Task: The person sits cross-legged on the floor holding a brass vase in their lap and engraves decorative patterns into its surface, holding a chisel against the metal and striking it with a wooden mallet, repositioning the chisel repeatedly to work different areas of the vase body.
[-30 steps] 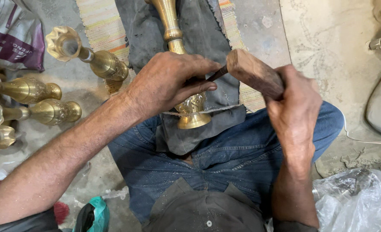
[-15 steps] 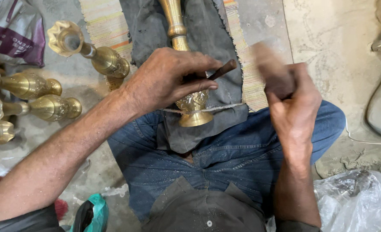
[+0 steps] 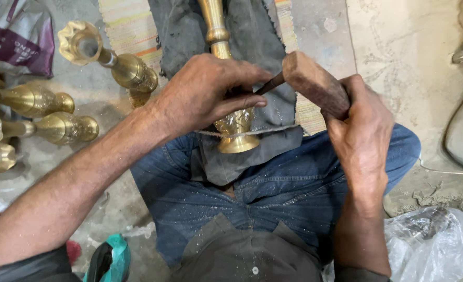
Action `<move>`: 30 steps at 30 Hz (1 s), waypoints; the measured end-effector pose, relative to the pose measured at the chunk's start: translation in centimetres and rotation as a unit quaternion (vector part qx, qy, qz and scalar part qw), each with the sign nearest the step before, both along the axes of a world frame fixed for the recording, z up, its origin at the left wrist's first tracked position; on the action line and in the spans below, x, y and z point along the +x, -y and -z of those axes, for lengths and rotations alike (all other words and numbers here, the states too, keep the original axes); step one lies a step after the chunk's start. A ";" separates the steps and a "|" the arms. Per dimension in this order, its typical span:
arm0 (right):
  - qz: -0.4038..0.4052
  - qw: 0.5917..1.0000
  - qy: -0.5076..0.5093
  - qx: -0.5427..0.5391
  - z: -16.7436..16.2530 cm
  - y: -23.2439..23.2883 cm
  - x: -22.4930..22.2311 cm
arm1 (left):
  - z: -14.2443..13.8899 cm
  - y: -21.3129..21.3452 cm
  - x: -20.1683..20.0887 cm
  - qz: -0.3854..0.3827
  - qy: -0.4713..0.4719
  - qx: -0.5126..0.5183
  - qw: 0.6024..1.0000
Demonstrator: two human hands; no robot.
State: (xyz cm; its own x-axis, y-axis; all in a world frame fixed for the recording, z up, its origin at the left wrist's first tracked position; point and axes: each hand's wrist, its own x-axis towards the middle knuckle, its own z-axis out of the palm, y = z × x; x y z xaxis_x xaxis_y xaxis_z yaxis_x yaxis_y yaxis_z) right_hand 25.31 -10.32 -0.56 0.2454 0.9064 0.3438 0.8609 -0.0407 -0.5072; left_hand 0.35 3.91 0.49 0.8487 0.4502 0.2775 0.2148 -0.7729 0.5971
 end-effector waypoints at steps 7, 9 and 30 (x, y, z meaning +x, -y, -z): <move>-0.008 0.995 0.086 -0.043 -0.5 0.1 0.4 | 0.4 -0.4 -0.4 0.017 0.013 -0.003 1.000; 0.025 0.998 -0.055 -0.035 -0.7 0.1 0.2 | 0.5 -0.4 -0.5 0.018 0.018 -0.007 1.000; 0.027 0.995 -0.076 -0.056 -0.6 -0.3 0.4 | 0.4 -0.5 -0.7 0.013 0.007 -0.019 1.000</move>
State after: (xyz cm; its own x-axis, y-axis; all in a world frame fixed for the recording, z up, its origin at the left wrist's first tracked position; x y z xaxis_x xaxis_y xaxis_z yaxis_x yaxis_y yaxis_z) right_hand 25.68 -10.02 0.06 0.3370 0.9208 0.1963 0.7691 -0.1489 -0.6216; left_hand -0.34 4.39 0.10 0.8566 0.4380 0.2726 0.1861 -0.7552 0.6285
